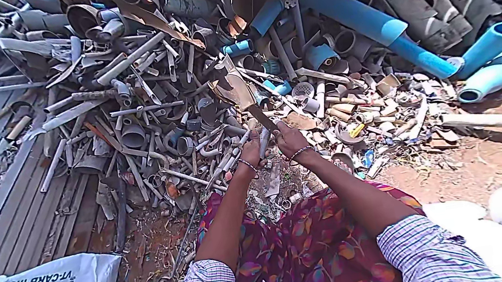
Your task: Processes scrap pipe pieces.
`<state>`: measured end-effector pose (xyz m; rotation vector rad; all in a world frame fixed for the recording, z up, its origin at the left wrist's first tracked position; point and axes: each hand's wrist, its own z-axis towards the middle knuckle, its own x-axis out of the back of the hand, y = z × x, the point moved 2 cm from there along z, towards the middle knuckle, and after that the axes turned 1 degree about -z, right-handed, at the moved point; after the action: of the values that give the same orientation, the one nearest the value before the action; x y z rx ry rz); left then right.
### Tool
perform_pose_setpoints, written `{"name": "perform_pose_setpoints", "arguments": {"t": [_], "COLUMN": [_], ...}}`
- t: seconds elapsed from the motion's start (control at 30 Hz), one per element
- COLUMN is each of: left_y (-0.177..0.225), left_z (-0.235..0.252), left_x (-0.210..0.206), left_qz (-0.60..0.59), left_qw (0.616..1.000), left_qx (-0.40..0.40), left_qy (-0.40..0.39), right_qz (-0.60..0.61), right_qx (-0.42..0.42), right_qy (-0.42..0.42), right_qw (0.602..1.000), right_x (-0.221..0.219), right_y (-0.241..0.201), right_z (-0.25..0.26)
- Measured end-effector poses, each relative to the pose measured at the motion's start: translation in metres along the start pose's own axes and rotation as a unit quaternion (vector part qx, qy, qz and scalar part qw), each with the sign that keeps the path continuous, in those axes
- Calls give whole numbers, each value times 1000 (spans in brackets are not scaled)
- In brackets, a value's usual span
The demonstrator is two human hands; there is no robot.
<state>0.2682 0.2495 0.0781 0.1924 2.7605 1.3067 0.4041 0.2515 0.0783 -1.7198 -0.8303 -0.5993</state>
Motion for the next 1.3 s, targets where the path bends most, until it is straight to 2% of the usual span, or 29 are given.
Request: {"name": "perform_pose_setpoints", "arguments": {"t": [0.13,0.3,0.6,0.77,1.07,1.23,1.3], "left_y": [0,-2,-6,-6,0,-1,-2], "left_z": [-2,1,4,6,-1,0,1], "left_x": [-2,0,6,5,-2,0,1], "left_qz": [16,-24,-37,-29,-23,-41,-50], "left_qw": [1000,1000,999,999,999,997,997], "left_qx": [4,2,-30,-21,-46,-44,-40], "left_qy": [-1,-2,14,29,-10,-51,-45], "right_qz": [-15,-21,-52,-13,-36,-52,-61], "right_qx": [-5,4,-30,-16,-21,-35,-31], "right_qy": [14,33,-3,-7,47,34,32], "right_qw": [1000,999,998,1000,998,997,997], "right_x": [-1,-4,-13,-16,-1,4,1], "right_y": [4,2,-12,-24,-1,-3,-7], "right_z": [4,2,-11,-26,0,0,-4]}}
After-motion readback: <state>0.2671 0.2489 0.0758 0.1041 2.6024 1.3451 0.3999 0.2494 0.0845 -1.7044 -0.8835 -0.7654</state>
